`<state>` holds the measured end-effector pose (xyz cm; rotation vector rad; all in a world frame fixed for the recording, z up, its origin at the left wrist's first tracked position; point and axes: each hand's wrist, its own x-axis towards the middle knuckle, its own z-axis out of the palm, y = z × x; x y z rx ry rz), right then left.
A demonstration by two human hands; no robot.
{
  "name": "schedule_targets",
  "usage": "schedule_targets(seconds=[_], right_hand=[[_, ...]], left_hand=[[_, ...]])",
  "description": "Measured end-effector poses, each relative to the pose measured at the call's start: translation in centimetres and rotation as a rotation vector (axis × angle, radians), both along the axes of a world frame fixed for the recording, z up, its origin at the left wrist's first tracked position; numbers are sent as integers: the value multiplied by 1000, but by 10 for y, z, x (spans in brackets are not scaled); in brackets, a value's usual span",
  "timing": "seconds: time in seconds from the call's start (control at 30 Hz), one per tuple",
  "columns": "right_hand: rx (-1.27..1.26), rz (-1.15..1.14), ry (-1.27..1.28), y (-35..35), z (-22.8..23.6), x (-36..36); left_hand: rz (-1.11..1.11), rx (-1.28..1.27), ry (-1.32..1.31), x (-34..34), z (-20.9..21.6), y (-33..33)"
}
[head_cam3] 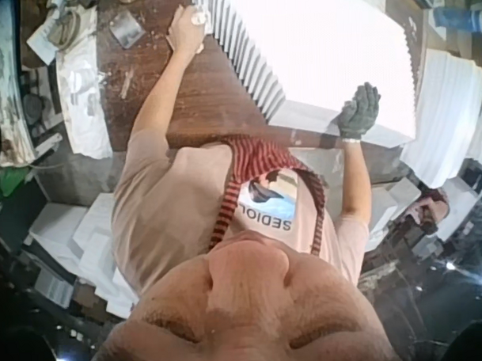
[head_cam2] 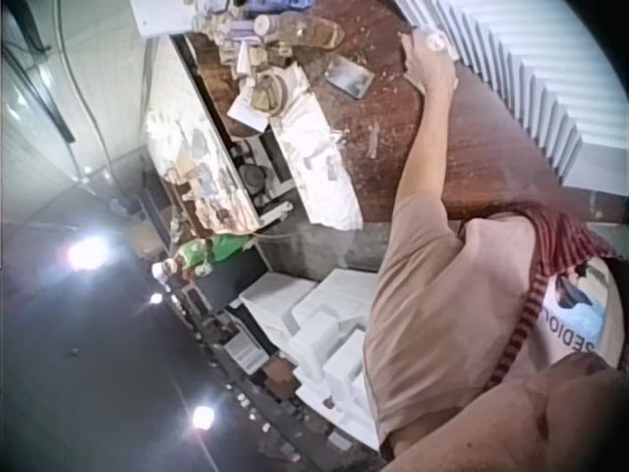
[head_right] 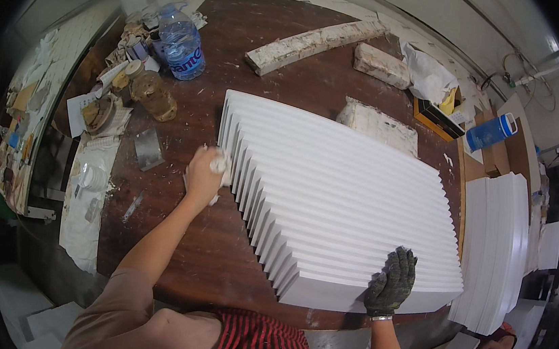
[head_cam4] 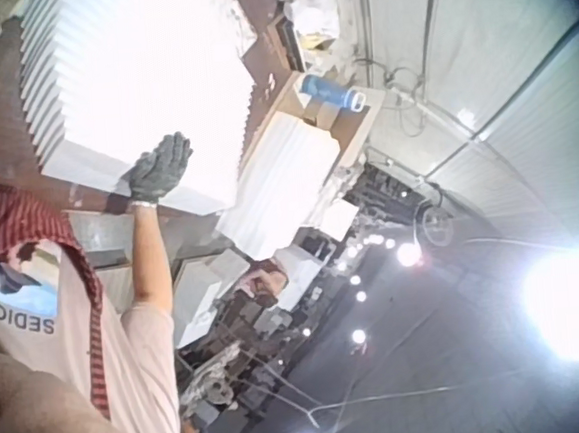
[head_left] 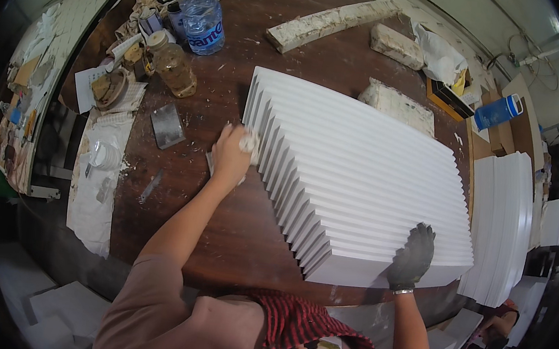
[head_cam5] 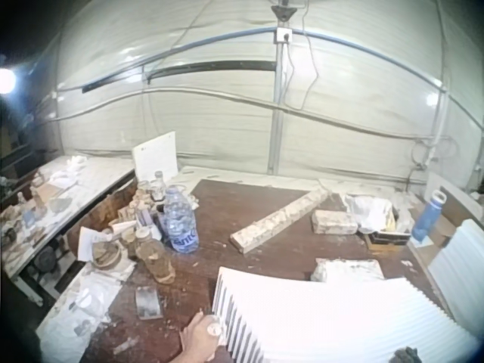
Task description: The person wipes a stack of white ribbed decorative panels with a cloth, repeatedly turning the stack to clean different sides. The person also lifts and repositions the stack on the table during the process.
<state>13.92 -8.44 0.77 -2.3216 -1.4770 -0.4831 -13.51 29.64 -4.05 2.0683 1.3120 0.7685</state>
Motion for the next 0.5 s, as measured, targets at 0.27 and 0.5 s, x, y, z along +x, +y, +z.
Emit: schedule_targets(seconds=[0.27, 0.5], right_hand=[[123, -45, 253, -1, -7, 1], [51, -2, 1, 1, -2, 3]], left_hand=[[-53, 155, -522, 18, -5, -26], [-269, -84, 12, -17, 14, -78]])
